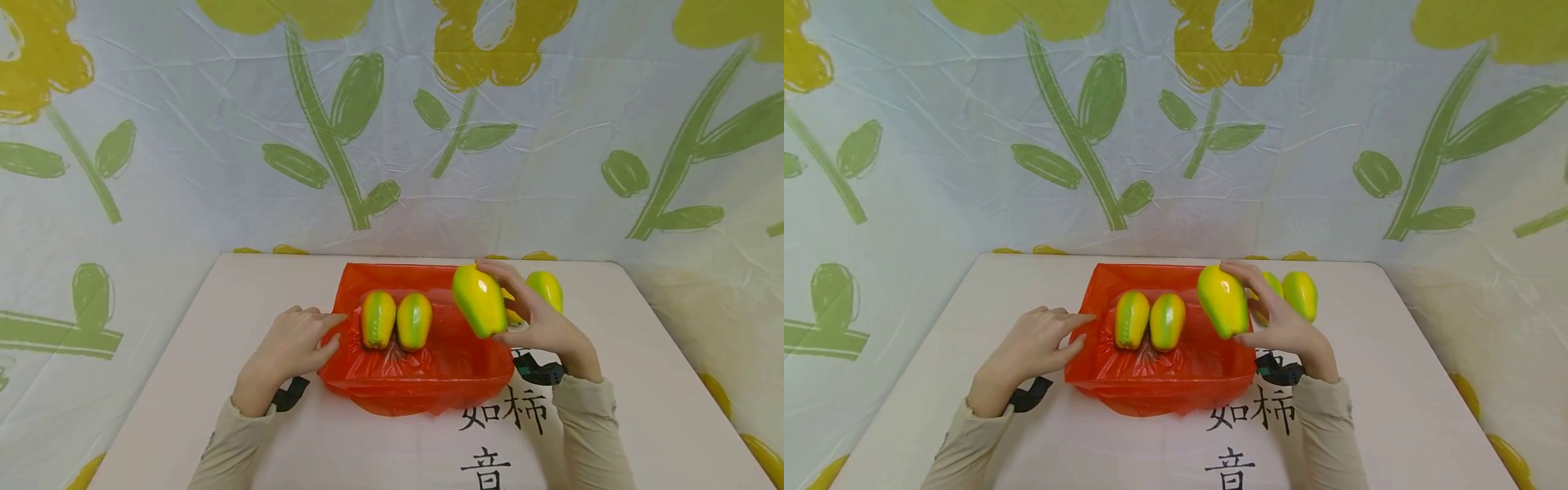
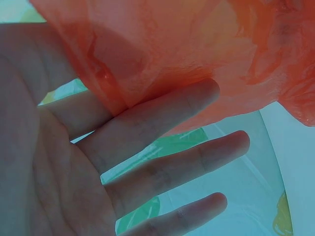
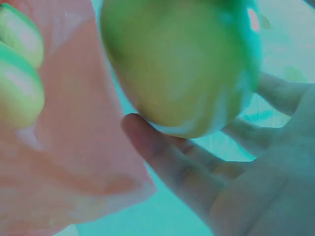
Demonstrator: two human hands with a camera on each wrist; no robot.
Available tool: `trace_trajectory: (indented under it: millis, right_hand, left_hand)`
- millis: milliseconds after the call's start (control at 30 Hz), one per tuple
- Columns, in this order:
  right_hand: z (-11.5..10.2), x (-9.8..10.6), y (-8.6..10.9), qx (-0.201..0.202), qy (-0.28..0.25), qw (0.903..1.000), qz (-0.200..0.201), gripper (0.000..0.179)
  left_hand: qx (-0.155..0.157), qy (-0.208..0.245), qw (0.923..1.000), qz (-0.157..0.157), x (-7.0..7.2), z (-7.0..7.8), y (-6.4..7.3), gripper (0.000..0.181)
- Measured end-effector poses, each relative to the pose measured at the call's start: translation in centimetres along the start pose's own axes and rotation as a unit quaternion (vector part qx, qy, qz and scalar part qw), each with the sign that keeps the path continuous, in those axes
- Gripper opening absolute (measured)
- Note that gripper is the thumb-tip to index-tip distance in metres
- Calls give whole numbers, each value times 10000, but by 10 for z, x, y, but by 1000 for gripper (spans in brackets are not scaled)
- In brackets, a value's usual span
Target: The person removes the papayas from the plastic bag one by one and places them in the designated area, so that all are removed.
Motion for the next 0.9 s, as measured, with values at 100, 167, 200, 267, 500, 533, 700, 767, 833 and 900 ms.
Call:
trace_trajectory:
  millis: [100, 167, 200, 267, 500, 533, 700, 767, 833, 900]
  right_hand:
    - [-1, 2, 2, 318, -64, 9995, 61, 98]
    - [-2, 4, 4, 559, -178, 9982, 114, 97]
    - [-2, 5, 5, 679, -247, 9973, 136, 96]
    - [-2, 8, 7, 906, -430, 9948, 170, 95]
    - [2, 21, 16, 1034, -793, 9903, 488, 96]
    - [3, 24, 18, 1032, -824, 9897, 554, 96]
    - [7, 37, 27, 1045, -931, 9867, 829, 95]
    - [8, 42, 31, 1018, -966, 9857, 930, 95]
    - [9, 46, 34, 972, -1011, 9847, 1036, 95]
    - [10, 50, 37, 955, -1042, 9836, 1120, 96]
  left_hand:
    - [7, -15, 10000, 4, 0, 0, 0, 34]
    - [10, -9, 10000, 5, 0, 0, 0, 35]
    - [14, -6, 10000, -7, 0, 0, 0, 35]
    - [18, 9, 10000, -8, 0, 0, 0, 35]
    - [28, 0, 10000, -29, 0, 0, 1, 35]
    - [30, -1, 10000, -32, 0, 0, 1, 35]
    - [22, 20, 10000, -36, 0, -1, 1, 35]
    - [19, 16, 10000, -25, 0, -1, 1, 35]
    - [20, 4, 10000, -15, 0, -1, 1, 35]
    - [28, -6, 10000, -12, 0, -1, 1, 35]
Point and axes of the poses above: each hand's wrist, its own y-axis away from the middle knuckle, its own x-axis out of the back of the hand, z = x × y, the point moved 3 cm from there along -y, towards the middle knuckle, and after that the axes turned 10 degrees about -y, right-handed, at the moved point
